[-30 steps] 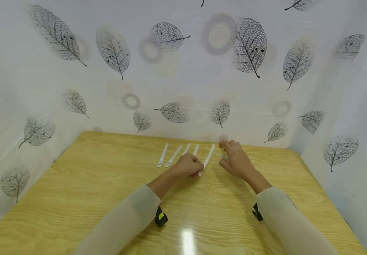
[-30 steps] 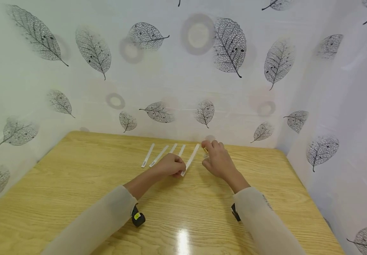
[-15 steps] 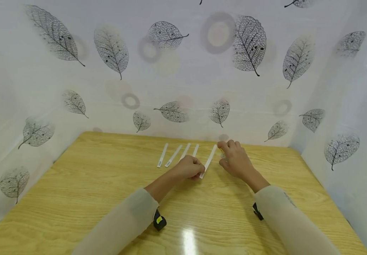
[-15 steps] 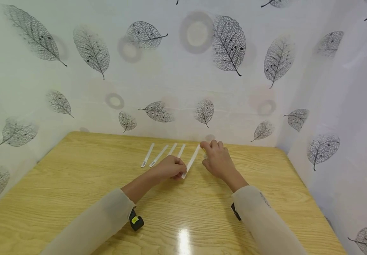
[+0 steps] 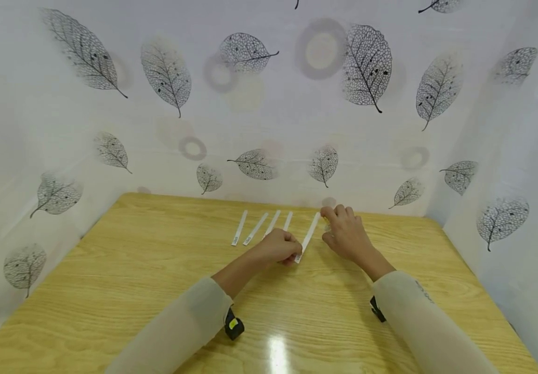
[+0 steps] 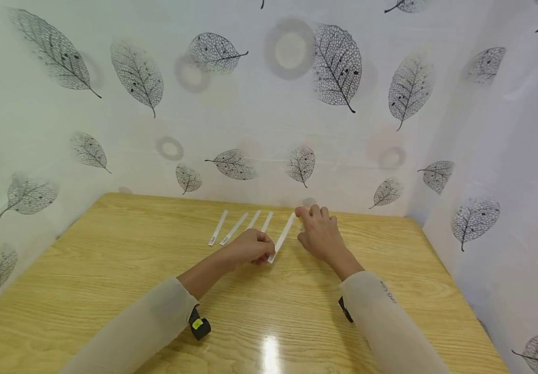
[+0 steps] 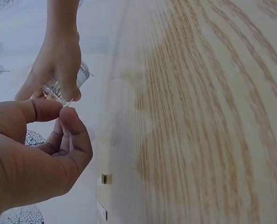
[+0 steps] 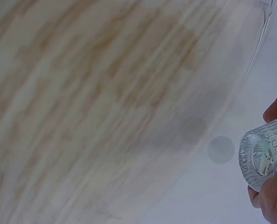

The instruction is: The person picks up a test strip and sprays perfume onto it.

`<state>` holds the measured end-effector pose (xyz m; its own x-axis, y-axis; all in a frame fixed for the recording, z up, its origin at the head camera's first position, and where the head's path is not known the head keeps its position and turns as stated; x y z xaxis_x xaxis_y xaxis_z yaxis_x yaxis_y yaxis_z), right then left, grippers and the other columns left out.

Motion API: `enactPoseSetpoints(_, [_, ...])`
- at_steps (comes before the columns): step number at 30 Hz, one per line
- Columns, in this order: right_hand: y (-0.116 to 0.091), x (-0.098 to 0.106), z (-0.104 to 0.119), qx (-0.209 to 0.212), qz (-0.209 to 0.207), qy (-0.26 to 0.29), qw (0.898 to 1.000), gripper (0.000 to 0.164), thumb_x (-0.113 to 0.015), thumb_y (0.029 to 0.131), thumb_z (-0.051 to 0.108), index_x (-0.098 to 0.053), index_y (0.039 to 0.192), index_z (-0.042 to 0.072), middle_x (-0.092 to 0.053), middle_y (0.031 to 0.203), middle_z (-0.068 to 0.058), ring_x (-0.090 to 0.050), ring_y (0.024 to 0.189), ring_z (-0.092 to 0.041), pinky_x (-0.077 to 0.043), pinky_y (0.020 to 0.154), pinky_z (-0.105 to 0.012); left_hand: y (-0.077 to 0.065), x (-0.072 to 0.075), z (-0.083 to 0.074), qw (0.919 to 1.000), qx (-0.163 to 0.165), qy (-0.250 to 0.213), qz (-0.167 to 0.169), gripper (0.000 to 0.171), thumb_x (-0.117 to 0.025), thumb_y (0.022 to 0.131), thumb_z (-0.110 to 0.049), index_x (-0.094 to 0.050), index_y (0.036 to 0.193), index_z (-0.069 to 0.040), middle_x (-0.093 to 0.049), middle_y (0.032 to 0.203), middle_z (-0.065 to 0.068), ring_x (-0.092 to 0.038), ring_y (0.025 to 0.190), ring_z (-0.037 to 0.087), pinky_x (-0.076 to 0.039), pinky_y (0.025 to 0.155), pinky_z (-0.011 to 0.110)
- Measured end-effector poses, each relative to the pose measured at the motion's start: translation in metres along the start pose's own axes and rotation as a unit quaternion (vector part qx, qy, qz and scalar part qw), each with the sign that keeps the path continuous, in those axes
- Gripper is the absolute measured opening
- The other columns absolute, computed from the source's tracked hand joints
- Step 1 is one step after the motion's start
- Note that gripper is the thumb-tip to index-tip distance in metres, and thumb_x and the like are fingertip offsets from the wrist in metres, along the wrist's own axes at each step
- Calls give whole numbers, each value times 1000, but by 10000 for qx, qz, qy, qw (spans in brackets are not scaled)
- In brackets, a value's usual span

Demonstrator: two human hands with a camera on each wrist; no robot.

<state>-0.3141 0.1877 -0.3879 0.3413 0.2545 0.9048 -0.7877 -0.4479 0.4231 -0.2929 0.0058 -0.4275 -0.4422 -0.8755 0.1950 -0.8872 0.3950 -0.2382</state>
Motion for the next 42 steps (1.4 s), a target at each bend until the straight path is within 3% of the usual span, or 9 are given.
enactPoseSetpoints(17, [4,3,4,19,-374,112,9992,46,-75,85,11,-47,121,12,-52,98,-17,-45,77,-33,-37,55,-40,-1,-2,0,9998,18,-164,121,8,-64,91,-6,-65,83,-4,-64,90,8,-59,71,16,-55,63,26])
enactPoseSetpoints(33, [6,6,9,42,-638,216,9977,44,-70,81,9,-47,119,10,-52,96,-18,-47,75,-35,-38,52,-41,-3,0,-1,9996,121,-215,133,7,-63,91,-7,-67,88,-3,-61,82,6,-58,70,16,-53,62,26])
enactPoseSetpoints(42, [7,6,13,113,-658,235,9975,45,-74,82,9,-49,119,10,-53,99,-17,-48,76,-34,-39,54,-41,-5,0,-1,9996,113,-210,167,7,-63,92,-7,-65,87,-3,-60,79,6,-58,68,16,-51,61,27])
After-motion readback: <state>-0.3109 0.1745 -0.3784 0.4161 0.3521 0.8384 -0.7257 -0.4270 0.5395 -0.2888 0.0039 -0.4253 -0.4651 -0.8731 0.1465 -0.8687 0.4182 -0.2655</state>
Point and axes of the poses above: each hand's wrist, its own y-axis towards the middle knuckle, its own x-axis out of the back of the hand, z = x × y, the point moved 6 cm from there along y, towards the middle knuckle
